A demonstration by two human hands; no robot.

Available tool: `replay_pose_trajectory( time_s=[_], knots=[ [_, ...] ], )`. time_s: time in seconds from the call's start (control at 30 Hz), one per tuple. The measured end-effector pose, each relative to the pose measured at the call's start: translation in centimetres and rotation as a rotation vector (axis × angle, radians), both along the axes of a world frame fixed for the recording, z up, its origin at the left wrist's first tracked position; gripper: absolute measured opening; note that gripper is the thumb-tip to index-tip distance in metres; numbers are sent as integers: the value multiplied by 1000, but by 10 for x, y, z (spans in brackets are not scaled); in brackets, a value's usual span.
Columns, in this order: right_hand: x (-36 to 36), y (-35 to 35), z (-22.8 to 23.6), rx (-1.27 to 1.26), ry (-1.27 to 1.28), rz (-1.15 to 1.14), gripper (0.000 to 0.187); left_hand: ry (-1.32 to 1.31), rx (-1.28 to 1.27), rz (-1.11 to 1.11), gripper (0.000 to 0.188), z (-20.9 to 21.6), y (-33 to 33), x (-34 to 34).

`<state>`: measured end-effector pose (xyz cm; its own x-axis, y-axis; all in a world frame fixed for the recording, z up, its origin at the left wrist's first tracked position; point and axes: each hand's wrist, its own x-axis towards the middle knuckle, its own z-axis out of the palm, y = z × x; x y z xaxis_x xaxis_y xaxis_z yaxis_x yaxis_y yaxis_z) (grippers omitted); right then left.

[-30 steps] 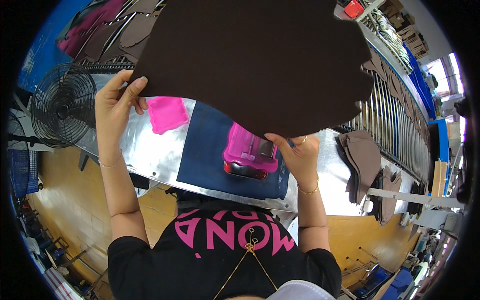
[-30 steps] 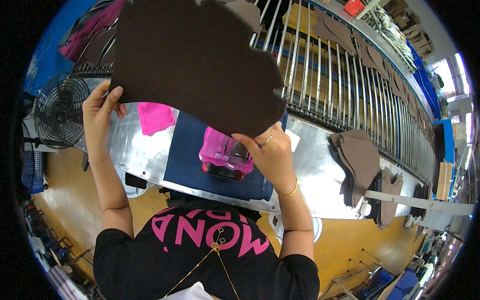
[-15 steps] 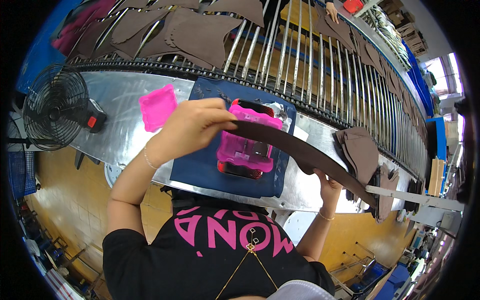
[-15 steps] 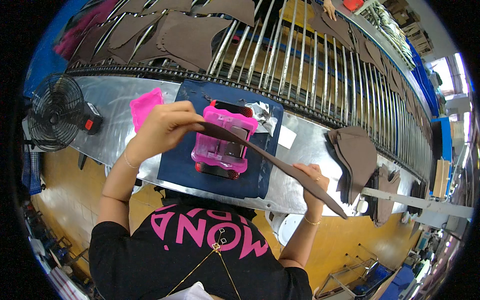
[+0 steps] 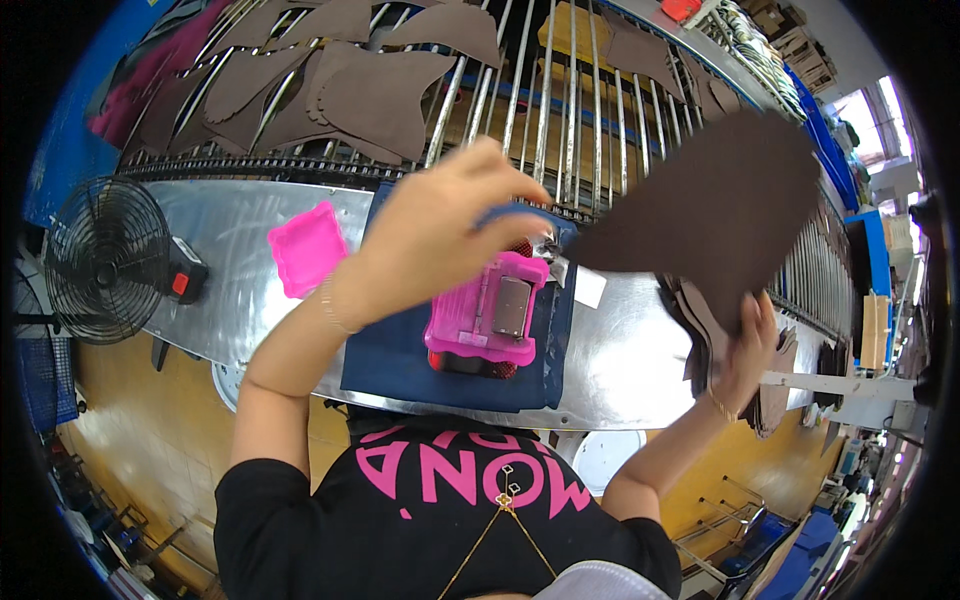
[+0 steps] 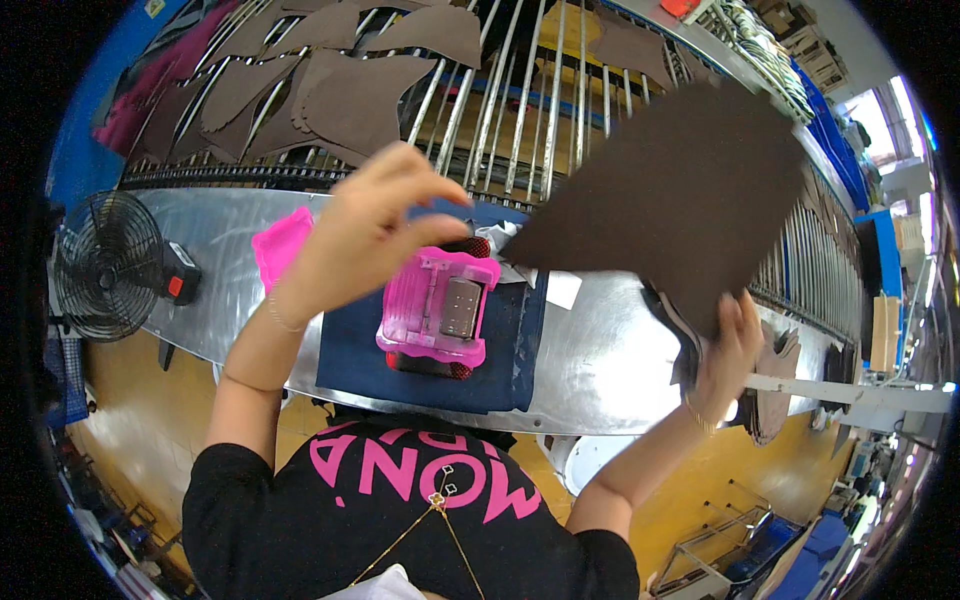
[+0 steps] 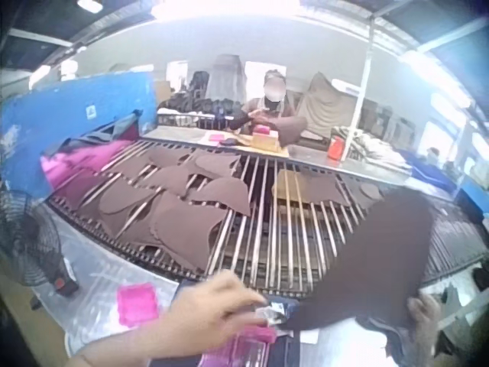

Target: The person repeatedly picks up brown fabric pieces from a stack and places them onto a moving conveyor belt. The person handles the pieces one at a time, aligning them on the belt as it moves. The task continues throughout the clip with consistent placement of fabric pieces.

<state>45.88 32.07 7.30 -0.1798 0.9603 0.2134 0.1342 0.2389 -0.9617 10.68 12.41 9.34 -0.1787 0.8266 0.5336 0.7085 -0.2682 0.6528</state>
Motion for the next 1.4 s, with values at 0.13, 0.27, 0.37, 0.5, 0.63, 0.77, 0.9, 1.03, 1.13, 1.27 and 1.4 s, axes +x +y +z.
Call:
replay_pose_trajectory(
  time_s=[0.13,0.27,0.37,0.5,0.63,0.77,0.9,1.03,1.13,1.27,1.4],
  knots=[
    [-86,55,-52,-139,-29,126,52,-237,-106,213,18,6,-31,-33],
    [-157,119,-142,-307,-31,254,50,-423,-121,344,20,-6,-61,-43],
    [-193,135,-180,-346,-37,317,39,-453,-151,450,20,-24,-83,-52],
    [-205,138,-182,-154,-514,228,56,-524,-201,509,22,-42,-102,-59],
    [-174,92,-126,126,-691,-84,48,-610,-229,504,26,-47,-106,-57],
    [-63,80,-108,217,-748,-414,37,-605,-198,460,26,-66,-101,-66],
    [84,60,-114,81,-1007,-925,43,-621,-190,374,29,-73,-80,-64],
    [155,52,-131,-412,-1124,-1013,74,-606,-206,269,30,-74,-62,-57],
    [161,48,-130,-304,-1130,-1052,71,-583,-186,234,30,-70,-56,-50],
    [144,45,-96,-145,-1315,-908,49,-574,-228,293,29,-65,-64,-45],
    [121,36,-45,34,-1385,-551,33,-602,-279,333,25,-60,-72,-46]
  ],
)
